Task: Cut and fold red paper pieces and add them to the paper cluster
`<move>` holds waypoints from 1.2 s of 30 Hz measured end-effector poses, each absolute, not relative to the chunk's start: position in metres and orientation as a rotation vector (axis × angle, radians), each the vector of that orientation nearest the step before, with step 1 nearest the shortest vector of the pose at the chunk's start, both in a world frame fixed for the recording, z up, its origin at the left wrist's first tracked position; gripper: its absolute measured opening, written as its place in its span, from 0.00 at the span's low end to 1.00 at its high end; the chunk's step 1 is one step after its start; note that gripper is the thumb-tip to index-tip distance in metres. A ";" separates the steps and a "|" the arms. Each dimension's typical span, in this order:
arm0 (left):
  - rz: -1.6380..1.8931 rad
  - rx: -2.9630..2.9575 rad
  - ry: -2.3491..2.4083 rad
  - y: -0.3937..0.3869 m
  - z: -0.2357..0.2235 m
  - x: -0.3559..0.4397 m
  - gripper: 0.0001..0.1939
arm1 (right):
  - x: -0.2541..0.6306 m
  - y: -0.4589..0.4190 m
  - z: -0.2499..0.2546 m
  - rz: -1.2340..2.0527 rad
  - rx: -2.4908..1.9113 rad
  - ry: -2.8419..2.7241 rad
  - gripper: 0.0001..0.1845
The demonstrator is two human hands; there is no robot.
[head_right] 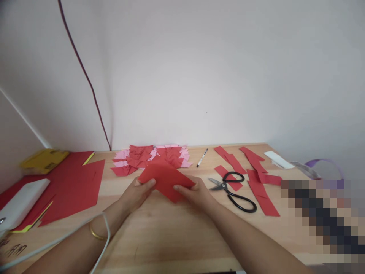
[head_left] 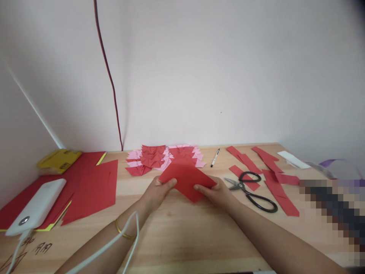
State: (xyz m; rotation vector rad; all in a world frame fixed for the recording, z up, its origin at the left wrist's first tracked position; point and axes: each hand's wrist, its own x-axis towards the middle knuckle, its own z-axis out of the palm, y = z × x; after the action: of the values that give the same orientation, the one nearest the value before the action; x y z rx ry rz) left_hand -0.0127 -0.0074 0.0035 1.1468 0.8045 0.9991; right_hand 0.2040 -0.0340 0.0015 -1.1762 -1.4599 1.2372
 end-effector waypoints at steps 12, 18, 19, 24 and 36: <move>0.877 1.366 0.952 -0.010 0.003 -0.013 0.17 | 0.206 -0.033 0.004 1.053 -1.095 -1.656 0.14; 0.874 1.307 0.870 -0.003 -0.002 -0.017 0.15 | 0.211 -0.027 0.004 0.917 -1.192 -1.580 0.16; 0.870 1.310 0.846 -0.002 0.000 -0.017 0.15 | 0.212 -0.026 0.004 0.913 -1.195 -1.561 0.15; 0.940 1.215 0.866 0.001 0.003 -0.018 0.19 | 0.213 -0.024 0.001 0.910 -1.212 -1.590 0.15; 0.700 1.562 0.858 -0.006 0.012 -0.016 0.17 | 0.208 -0.025 0.007 1.129 -1.100 -1.495 0.15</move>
State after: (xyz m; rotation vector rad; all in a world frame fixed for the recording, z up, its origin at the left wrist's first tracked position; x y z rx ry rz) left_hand -0.0163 -0.0063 0.0117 1.5623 0.8582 0.7004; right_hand 0.2075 -0.0250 0.0073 -1.0997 -1.4951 1.1286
